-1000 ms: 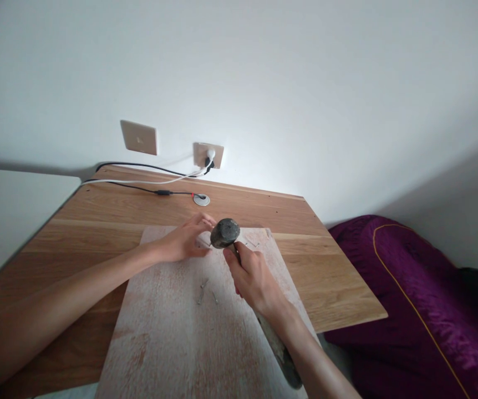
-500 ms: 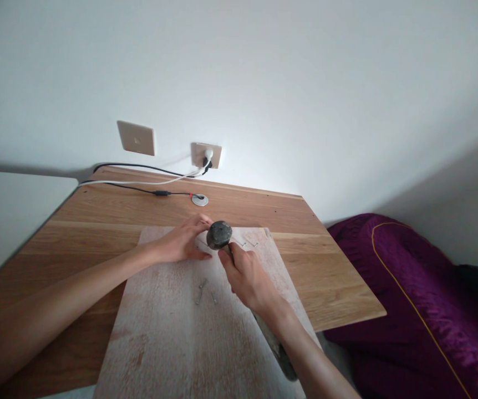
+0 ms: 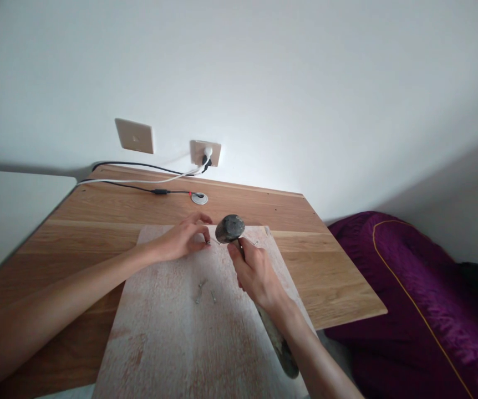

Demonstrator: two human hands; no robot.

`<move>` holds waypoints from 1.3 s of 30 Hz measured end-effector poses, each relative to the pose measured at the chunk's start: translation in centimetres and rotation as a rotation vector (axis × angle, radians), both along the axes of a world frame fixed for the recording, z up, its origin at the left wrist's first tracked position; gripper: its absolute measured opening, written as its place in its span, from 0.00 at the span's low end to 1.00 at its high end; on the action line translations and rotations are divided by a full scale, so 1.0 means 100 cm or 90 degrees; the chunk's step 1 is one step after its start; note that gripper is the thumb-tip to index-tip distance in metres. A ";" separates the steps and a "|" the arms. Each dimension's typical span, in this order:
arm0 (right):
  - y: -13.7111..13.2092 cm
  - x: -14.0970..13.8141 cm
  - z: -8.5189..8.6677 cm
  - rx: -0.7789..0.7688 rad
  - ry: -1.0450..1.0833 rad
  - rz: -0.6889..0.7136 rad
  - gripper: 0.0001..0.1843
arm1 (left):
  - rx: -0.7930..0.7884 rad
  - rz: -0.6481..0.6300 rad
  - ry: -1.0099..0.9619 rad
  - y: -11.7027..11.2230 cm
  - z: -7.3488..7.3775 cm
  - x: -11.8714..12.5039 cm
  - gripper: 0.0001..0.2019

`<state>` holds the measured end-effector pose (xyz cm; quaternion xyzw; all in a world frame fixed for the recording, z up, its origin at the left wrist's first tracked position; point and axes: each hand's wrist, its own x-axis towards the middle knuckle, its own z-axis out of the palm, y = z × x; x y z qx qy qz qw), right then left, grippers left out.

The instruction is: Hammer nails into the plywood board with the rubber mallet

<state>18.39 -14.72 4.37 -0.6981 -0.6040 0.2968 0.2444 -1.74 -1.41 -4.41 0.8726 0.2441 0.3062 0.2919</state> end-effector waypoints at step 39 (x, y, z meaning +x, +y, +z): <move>0.007 -0.007 -0.005 0.018 -0.047 0.058 0.17 | -0.004 -0.035 -0.008 0.002 0.001 -0.001 0.12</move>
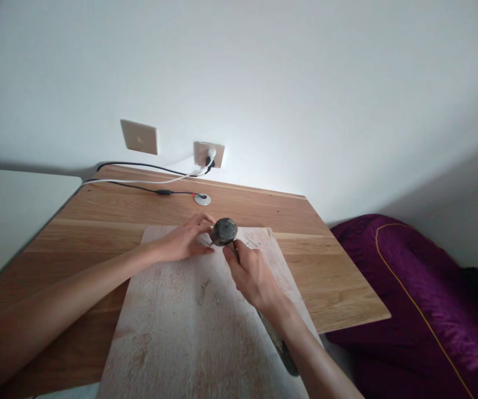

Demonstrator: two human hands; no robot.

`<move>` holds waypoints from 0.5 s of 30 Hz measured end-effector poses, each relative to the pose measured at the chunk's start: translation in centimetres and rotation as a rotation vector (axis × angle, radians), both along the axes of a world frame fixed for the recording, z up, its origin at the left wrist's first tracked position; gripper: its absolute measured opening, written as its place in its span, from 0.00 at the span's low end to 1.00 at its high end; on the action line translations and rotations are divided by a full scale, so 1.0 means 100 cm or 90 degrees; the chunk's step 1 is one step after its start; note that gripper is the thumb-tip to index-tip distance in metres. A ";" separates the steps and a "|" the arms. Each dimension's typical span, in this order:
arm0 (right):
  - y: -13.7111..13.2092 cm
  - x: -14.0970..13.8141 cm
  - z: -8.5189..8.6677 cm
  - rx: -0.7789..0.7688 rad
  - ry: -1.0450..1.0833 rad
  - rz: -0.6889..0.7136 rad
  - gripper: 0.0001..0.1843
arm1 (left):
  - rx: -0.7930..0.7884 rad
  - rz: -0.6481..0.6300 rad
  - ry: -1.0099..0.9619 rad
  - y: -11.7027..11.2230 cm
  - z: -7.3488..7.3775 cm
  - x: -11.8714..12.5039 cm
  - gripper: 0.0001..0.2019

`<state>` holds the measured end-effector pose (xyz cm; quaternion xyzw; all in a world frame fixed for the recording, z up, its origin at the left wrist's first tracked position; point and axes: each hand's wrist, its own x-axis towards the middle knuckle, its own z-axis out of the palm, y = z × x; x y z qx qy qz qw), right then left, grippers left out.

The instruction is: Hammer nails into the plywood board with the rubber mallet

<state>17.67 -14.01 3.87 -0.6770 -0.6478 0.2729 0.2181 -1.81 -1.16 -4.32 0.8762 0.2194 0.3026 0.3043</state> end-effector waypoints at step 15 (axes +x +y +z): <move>-0.006 0.003 -0.001 0.003 0.043 -0.002 0.19 | 0.046 0.001 0.027 0.000 0.001 0.000 0.03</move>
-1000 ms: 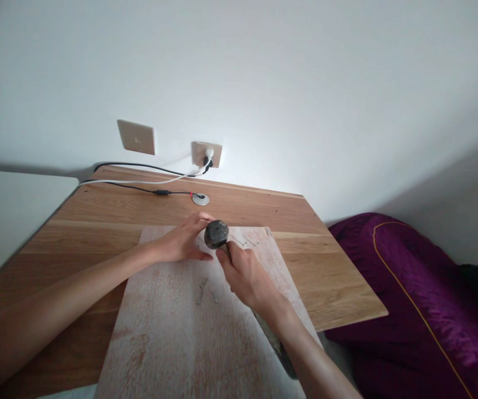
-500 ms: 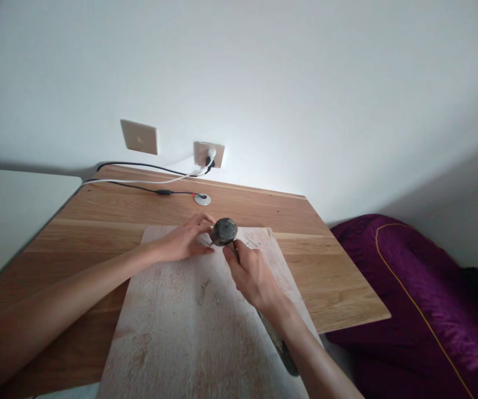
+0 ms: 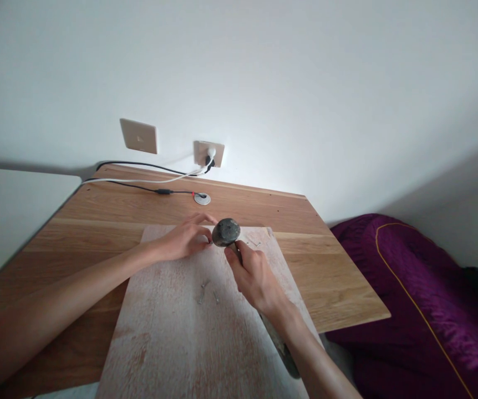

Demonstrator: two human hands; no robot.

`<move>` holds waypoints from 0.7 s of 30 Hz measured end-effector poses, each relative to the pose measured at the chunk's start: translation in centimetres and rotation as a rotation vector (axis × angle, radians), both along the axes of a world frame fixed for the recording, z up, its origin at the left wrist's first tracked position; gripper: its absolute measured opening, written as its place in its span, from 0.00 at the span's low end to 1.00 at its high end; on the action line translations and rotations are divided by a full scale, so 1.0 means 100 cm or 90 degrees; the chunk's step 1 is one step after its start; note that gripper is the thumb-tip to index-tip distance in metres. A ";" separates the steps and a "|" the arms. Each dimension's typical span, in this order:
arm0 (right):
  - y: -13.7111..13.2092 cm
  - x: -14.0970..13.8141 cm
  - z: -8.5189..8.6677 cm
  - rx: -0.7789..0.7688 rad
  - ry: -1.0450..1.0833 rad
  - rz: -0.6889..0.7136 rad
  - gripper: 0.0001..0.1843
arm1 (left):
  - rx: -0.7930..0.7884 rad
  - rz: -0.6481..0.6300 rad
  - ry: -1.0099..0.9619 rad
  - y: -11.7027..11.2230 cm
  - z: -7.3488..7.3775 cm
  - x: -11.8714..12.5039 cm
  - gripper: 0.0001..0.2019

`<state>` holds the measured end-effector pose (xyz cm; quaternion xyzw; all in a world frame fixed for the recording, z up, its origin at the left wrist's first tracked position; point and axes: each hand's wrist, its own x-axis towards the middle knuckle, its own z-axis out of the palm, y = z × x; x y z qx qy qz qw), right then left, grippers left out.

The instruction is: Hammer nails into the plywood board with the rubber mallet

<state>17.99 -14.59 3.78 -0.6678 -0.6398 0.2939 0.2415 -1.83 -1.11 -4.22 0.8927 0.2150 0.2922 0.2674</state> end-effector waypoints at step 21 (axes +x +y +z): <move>-0.018 0.011 -0.008 -0.013 -0.020 -0.025 0.18 | -0.078 0.010 -0.020 0.004 0.012 -0.006 0.26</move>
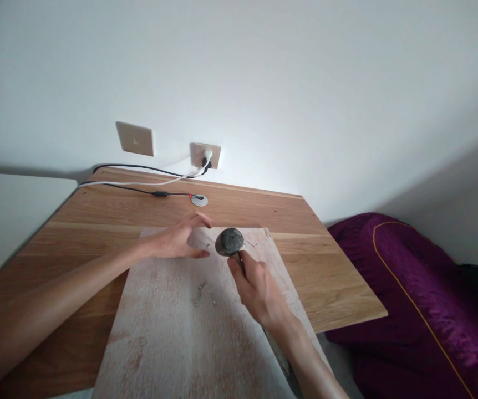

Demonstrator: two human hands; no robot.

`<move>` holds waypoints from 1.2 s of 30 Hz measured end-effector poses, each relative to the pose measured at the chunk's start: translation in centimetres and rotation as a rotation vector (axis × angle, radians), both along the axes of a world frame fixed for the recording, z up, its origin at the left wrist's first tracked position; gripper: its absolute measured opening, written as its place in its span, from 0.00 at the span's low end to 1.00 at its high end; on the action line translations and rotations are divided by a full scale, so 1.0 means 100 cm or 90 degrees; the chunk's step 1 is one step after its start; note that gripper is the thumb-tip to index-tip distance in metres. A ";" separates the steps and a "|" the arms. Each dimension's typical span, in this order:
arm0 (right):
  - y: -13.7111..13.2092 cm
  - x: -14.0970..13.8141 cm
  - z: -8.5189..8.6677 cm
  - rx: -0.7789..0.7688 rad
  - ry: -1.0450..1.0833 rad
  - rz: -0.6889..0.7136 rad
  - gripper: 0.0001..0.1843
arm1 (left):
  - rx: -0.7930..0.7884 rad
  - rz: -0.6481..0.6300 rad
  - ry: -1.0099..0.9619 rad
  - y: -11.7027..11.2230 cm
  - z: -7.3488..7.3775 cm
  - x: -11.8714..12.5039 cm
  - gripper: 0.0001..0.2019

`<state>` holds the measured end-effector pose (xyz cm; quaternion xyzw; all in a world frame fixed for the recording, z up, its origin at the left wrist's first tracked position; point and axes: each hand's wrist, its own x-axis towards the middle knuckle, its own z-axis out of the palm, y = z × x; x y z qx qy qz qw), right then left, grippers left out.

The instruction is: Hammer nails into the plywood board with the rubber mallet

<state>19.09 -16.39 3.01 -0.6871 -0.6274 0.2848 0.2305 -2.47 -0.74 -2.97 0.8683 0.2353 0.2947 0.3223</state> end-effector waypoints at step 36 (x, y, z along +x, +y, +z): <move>-0.020 0.020 -0.024 -0.028 -0.029 -0.043 0.17 | 0.086 -0.094 0.270 -0.011 0.054 -0.015 0.17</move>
